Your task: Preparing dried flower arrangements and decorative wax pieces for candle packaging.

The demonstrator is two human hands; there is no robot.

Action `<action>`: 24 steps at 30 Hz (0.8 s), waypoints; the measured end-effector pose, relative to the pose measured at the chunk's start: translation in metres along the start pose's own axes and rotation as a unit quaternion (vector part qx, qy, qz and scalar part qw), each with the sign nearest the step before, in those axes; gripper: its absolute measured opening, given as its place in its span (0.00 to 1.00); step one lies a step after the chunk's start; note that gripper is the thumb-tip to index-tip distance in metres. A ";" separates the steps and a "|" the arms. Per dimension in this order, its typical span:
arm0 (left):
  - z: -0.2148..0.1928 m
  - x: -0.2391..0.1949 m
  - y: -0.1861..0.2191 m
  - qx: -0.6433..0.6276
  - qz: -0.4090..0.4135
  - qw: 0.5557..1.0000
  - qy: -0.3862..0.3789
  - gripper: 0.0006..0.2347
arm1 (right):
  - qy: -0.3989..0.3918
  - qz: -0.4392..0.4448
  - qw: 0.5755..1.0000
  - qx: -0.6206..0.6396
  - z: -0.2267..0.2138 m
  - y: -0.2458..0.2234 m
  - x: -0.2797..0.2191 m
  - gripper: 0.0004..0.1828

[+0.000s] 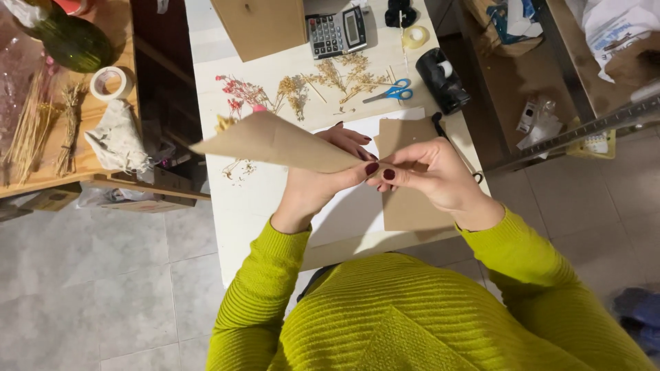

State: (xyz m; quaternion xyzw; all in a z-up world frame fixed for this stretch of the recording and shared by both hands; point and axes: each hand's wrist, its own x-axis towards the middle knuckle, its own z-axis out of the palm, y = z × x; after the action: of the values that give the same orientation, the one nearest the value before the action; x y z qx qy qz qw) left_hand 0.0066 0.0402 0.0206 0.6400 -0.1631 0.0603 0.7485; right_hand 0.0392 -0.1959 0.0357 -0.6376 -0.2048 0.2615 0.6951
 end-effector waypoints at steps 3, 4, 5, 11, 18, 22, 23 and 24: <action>-0.015 0.003 -0.010 -0.021 0.047 0.996 -0.072 0.06 | -0.026 0.055 0.989 0.131 -0.005 0.017 0.002 0.11; -0.014 0.005 -0.009 -0.019 0.049 0.996 -0.069 0.06 | -0.029 0.055 0.989 0.131 -0.003 0.029 0.003 0.11; -0.014 0.007 -0.007 -0.073 0.011 0.996 -0.056 0.11 | -0.008 0.014 0.984 0.177 -0.001 0.041 0.004 0.10; 0.021 0.026 -0.001 -0.273 -0.028 0.945 0.179 0.26 | 0.234 -0.240 0.938 -0.086 0.046 0.092 0.019 0.10; 0.017 0.019 -0.054 -0.182 -0.044 0.969 0.160 0.13 | 0.188 -0.087 0.978 -0.003 0.041 0.148 0.015 0.15; 0.015 0.013 -0.065 -0.206 -0.018 0.975 0.079 0.10 | 0.096 -0.055 0.990 0.090 0.021 0.165 0.017 0.12; 0.016 0.012 -0.067 -0.183 -0.011 0.979 0.084 0.09 | 0.093 -0.050 0.990 0.098 0.018 0.170 0.017 0.10; 0.018 0.011 -0.069 -0.161 -0.004 0.983 0.089 0.09 | 0.091 -0.046 0.989 0.106 0.014 0.175 0.018 0.09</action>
State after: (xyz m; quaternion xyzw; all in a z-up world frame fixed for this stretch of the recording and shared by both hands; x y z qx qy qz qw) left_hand 0.0343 0.0096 -0.0385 0.5041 -0.1008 0.0867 0.8533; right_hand 0.0266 -0.1649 -0.1374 -0.5711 -0.1408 0.1909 0.7859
